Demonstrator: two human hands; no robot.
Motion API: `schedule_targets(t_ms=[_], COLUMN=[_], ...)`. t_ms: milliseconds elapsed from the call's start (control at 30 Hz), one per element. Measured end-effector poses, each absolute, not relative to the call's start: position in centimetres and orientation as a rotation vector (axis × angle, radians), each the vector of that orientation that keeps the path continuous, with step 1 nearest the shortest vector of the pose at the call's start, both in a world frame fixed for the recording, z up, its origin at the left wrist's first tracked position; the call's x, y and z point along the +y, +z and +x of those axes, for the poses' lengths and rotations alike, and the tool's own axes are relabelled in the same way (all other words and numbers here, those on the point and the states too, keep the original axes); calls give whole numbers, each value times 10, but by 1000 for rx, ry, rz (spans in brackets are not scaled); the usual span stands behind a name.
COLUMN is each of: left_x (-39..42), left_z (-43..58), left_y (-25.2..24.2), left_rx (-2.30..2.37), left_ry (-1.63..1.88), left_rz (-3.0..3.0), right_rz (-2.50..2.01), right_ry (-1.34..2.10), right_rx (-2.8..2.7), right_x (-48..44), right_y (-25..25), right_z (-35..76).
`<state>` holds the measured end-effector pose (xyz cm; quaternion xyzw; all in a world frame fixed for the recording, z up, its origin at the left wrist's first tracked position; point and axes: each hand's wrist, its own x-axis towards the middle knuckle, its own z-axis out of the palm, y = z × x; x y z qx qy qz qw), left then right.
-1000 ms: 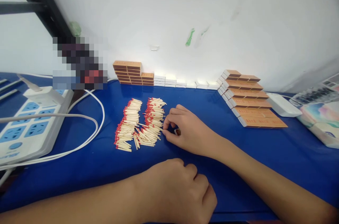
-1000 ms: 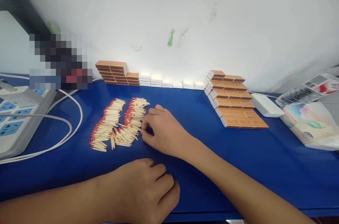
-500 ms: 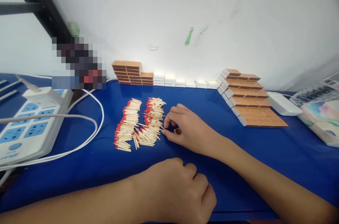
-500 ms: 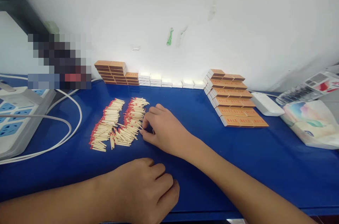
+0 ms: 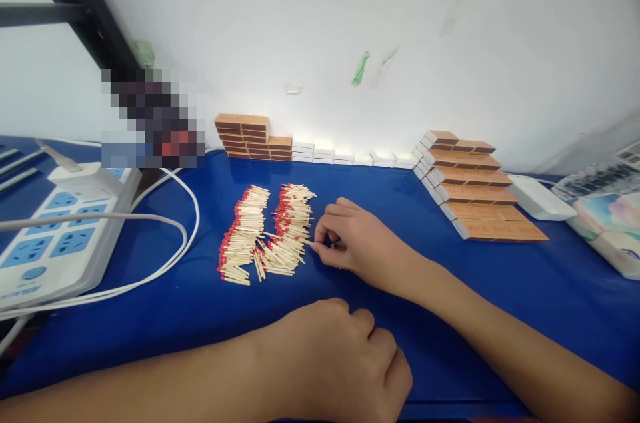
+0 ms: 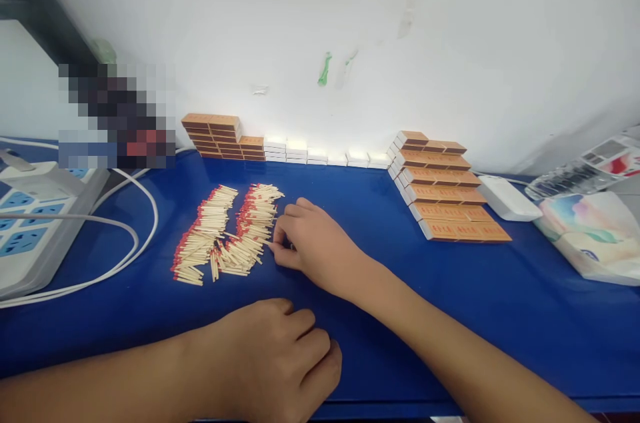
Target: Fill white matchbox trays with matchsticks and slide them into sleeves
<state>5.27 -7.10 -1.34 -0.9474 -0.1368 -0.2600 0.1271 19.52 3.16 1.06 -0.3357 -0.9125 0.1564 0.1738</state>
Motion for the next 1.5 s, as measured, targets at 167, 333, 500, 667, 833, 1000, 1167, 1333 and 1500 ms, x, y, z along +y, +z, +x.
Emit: schedule_targets(t_ms=[167,333,500,667,833,1000,1167,1333,1500], left_x=[-71,-71,-71,-70,-70,-70,-71,-71,-71], left_z=[52,52,53,53,54,54,52,53,54], left_y=[-12,-14,-14,-13,-13,-12,-11,-12,-13], left_rx=[-409,-396,-404,-399,-416,-403,-388,-400,-400], left_ry=[-745,-734,-744,-725,-785,-766,-717,-753,-756], left_rz=[-2748,-2726,-2736,-2740,-2731,-2745,-2780,-2771,-2778], right_rz=[-967,-1077,-1075,-1126,-1159,-1068,-1071,-1046,-1008], right_ry=[474,640,745,639,462,418,439,465,464], right_rx=[-2582,-2701,-2780,-2705,-2473,-2530,-2541,-2522,-2515], right_x=[37,43,43,41,36,32,33,34,35], right_y=[32,55,53,52,43,24,16,14,9], right_z=[218,255,261,256,228,196,190,187,186])
